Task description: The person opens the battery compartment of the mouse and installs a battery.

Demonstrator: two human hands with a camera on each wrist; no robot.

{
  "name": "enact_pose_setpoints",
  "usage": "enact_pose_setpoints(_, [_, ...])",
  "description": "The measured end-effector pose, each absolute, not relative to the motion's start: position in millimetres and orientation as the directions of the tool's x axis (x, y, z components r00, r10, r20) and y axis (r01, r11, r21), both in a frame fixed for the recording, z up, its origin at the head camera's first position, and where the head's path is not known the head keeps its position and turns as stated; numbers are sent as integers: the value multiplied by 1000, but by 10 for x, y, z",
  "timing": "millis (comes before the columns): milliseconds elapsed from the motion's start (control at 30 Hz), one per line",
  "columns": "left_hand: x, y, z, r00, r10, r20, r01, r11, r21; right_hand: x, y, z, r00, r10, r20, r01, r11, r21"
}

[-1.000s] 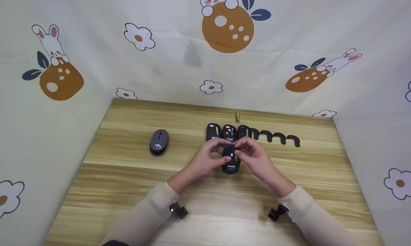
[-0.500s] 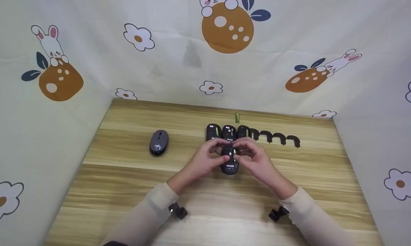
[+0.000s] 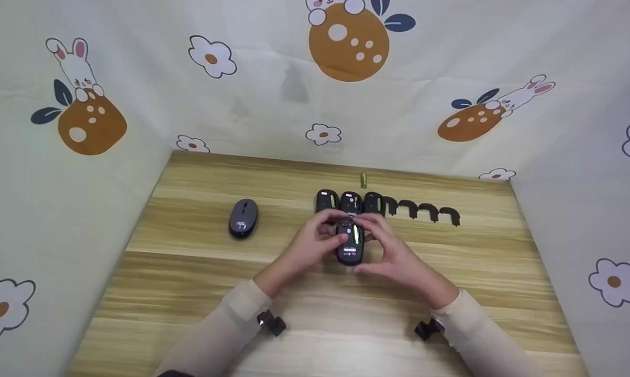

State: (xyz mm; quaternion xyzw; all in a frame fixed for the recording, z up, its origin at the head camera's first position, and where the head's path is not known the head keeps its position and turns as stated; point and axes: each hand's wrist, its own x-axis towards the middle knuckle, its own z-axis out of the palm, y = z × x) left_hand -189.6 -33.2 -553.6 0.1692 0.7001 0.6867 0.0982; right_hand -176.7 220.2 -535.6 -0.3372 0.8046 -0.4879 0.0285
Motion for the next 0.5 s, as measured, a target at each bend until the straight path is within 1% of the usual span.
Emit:
enact_pose_setpoints(233, [-1895, -358, -5543, -926, 371, 75, 78, -8, 997, -1762, 2177, -5369, -789, -565, 240, -507, 380, -774])
enact_pose_setpoints(367, [-1908, -392, -5539, -919, 386, 82, 103, 34, 994, -1772, 2155, -5375, -800, -547, 245, -494, 370, -787])
enact_pose_setpoints(500, [-1920, -451, -5525, -896, 436, 86, 118, 46, 992, -1798, 2141, -5392, -808, -528, 262, -490, 353, -797])
